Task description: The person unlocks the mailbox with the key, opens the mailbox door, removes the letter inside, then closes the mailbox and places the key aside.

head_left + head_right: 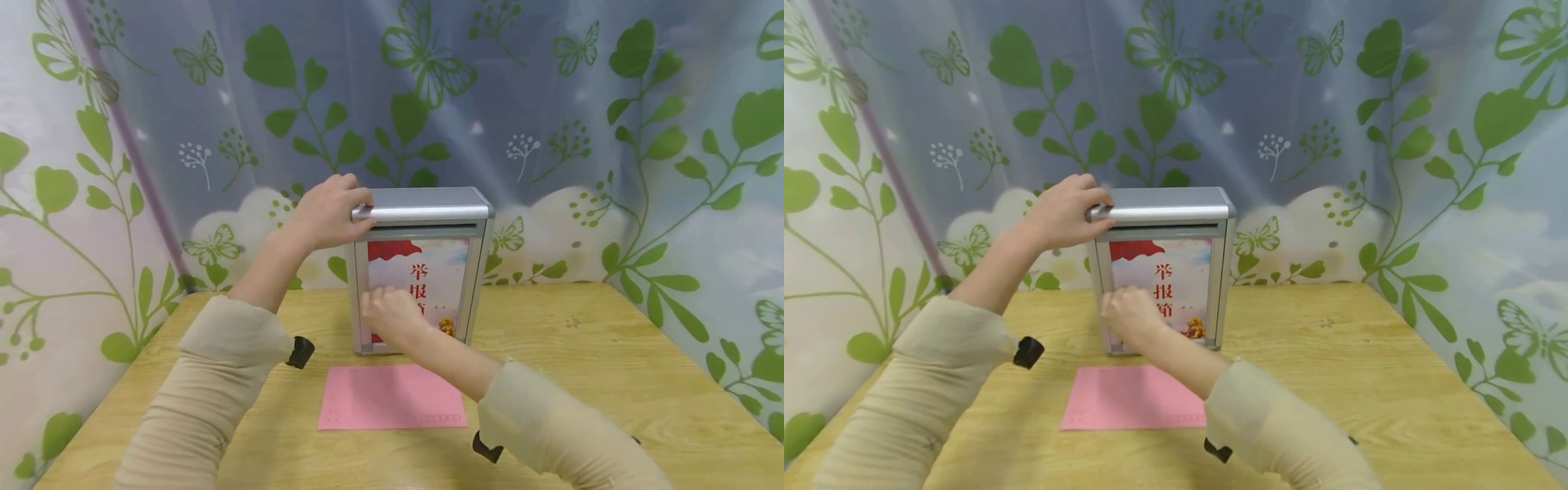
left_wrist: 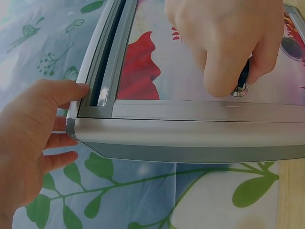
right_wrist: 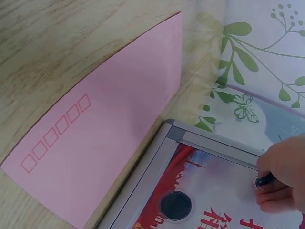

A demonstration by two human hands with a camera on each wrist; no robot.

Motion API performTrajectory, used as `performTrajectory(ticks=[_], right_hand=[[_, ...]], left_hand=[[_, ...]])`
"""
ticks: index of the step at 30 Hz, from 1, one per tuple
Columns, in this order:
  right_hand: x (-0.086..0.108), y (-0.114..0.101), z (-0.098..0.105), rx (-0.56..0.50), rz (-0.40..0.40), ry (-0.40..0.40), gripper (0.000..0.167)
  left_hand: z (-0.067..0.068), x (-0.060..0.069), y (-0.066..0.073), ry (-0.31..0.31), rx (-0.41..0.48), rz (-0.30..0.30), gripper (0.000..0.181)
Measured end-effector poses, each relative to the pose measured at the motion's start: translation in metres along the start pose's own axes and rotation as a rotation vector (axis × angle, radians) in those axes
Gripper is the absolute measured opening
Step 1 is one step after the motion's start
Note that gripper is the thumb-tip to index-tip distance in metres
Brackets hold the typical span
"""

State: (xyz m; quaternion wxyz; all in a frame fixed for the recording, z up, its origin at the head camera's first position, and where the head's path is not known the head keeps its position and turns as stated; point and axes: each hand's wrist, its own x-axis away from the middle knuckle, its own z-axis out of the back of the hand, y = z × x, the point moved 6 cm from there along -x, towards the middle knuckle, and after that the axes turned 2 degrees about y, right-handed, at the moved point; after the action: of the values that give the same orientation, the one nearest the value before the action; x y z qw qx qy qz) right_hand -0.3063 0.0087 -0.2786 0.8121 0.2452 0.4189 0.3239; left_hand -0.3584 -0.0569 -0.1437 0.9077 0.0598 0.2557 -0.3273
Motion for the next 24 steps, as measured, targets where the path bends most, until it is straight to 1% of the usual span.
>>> performTrajectory(ticks=[4,6,9,13,16,20,24], right_hand=[[0.003,0.0,-0.002,0.009,-0.007,0.032,0.021],[0.005,0.0,-0.004,-0.001,-0.005,0.043,0.02],[0.008,0.0,-0.007,-0.02,0.001,0.081,0.018],[0.011,0.001,-0.013,-0.046,0.029,0.142,0.016],[0.013,0.002,-0.017,-0.059,0.062,0.159,0.015],[0.012,0.002,-0.02,-0.077,0.099,0.14,0.015],[0.012,0.003,-0.022,-0.107,0.112,0.108,0.014]], left_hand=[[0.001,0.0,0.001,0.007,-0.009,0.0,0.022],[0.001,0.0,0.001,0.007,-0.007,0.0,0.023],[0.0,0.0,0.001,0.001,-0.001,0.006,0.023],[-0.001,0.001,0.0,0.001,0.006,0.012,0.023],[-0.001,0.001,0.0,0.006,0.007,0.01,0.023],[0.0,0.001,0.0,0.016,0.009,0.004,0.022],[0.0,0.001,0.001,0.026,0.008,-0.011,0.022]])
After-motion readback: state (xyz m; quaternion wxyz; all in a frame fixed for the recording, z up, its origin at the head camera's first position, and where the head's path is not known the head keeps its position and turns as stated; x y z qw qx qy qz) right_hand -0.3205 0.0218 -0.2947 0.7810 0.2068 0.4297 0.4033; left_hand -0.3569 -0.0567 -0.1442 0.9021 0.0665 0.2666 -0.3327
